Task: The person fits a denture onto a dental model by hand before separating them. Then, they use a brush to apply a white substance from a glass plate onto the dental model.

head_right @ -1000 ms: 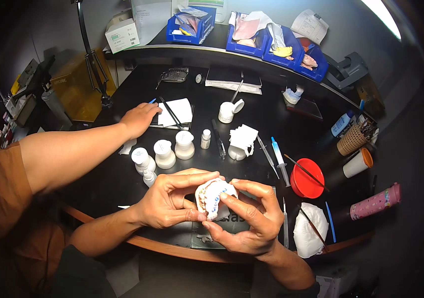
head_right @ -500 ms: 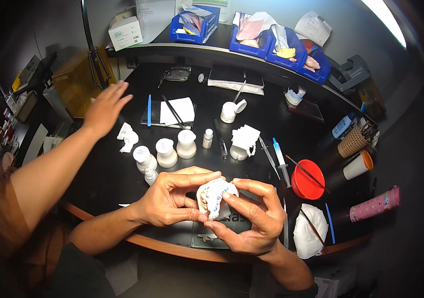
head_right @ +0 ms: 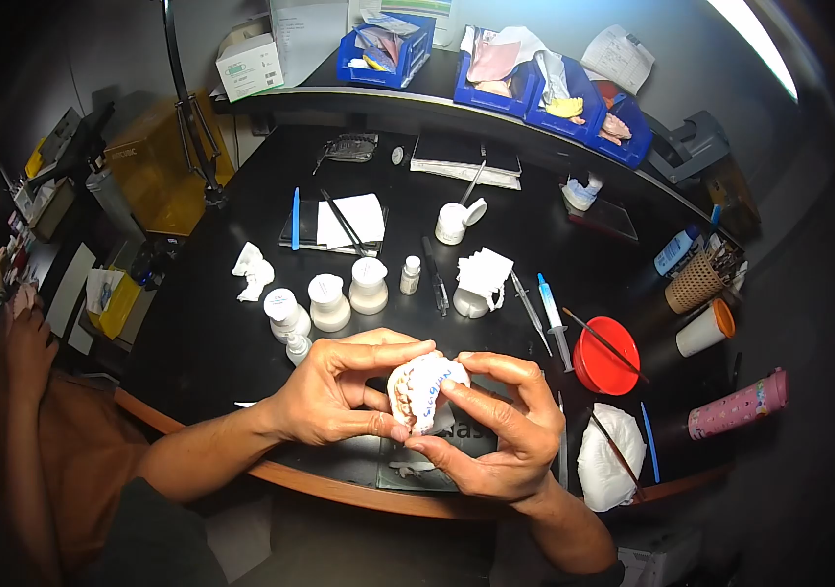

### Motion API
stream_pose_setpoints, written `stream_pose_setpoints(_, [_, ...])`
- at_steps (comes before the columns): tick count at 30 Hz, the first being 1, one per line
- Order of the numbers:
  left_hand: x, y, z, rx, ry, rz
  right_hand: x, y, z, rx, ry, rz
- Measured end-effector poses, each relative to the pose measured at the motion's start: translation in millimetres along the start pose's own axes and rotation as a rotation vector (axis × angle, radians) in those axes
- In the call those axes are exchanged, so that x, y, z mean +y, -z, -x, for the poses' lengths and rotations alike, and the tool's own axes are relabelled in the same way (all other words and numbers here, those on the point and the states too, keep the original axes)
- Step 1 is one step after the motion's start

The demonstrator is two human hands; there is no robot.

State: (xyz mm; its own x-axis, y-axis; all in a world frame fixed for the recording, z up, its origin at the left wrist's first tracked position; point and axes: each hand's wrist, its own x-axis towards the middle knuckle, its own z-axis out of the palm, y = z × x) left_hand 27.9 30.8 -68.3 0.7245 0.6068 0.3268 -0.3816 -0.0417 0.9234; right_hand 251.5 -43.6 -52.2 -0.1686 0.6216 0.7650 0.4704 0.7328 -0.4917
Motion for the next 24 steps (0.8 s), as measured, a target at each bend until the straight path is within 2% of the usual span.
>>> stream_pose_setpoints(4, [4.9,-1.0,-0.4,0.002,0.042,-0.009,-0.4,0.3,-0.7,-0.004,0.006,-0.003])
stream_pose_setpoints(7, [-2.1,0.2,0.0,0.003,-0.011,0.014,-1.0,1.0,-1.7,-0.008,0.011,0.005])
stream_pose_setpoints(24, [-1.3,3.2,0.9,-0.003,0.016,-0.028,0.2,1.7,-1.8,-0.043,-0.018,0.003])
